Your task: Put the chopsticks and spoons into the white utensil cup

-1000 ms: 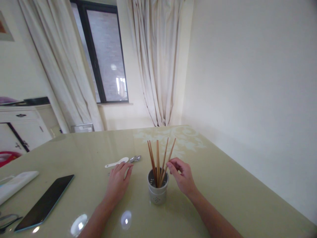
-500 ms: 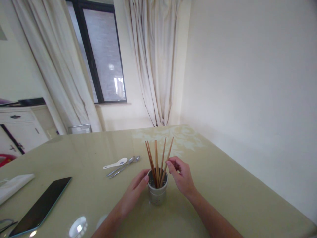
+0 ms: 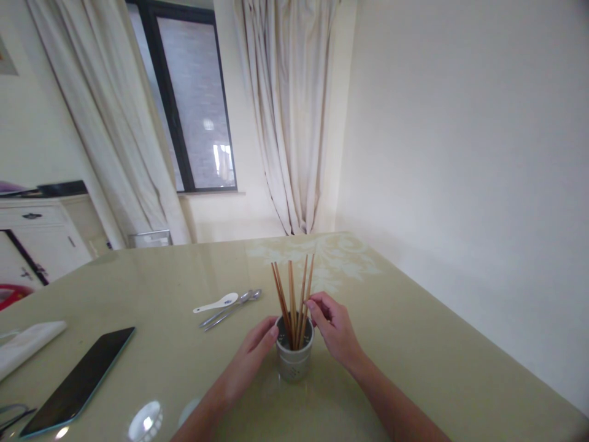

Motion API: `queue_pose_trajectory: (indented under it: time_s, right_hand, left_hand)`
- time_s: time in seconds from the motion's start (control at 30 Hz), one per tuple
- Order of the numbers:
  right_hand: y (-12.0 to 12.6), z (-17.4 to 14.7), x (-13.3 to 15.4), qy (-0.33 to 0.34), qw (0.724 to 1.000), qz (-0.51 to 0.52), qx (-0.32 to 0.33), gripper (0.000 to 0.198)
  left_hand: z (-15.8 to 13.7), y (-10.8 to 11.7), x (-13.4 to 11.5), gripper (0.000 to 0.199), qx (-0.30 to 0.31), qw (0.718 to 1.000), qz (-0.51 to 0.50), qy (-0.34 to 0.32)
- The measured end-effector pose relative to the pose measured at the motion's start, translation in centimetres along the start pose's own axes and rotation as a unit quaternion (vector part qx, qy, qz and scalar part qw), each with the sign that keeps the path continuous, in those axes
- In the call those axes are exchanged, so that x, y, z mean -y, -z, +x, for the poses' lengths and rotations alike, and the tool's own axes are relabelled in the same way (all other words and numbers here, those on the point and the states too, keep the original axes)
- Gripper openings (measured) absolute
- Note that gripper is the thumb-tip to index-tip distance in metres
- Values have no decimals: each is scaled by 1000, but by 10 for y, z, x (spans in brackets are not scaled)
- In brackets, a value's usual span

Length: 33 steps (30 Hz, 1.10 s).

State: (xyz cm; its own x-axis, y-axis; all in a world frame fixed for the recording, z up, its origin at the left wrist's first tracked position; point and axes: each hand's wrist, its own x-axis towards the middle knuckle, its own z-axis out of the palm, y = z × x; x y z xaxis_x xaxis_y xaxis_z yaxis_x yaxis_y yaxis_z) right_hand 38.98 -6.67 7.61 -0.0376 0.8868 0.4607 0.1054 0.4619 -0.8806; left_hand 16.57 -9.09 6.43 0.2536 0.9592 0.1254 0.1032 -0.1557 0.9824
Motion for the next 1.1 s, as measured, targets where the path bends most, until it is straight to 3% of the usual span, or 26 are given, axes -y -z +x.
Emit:
queue_pose_trajectory:
  time_s: [0.47,0.73,0.9,1.1]
  right_hand:
    - [-2,-2,-7,-23,998,-36,39,47]
    - [-5,2,-9,-62,996,39,44,50]
    - [-5,4,-9,-92,992,71,54,54]
    - [-3,6,-17,-105,991,87,16,66]
  left_hand:
    - [-1,-1,-4,62,-1,1000,-18,15]
    - [-1,1,0,54,3,1000,-30,5]
    - [1,4,8,58,-5,1000,-12,18]
    - [1,3,12,67,-28,999,14,21]
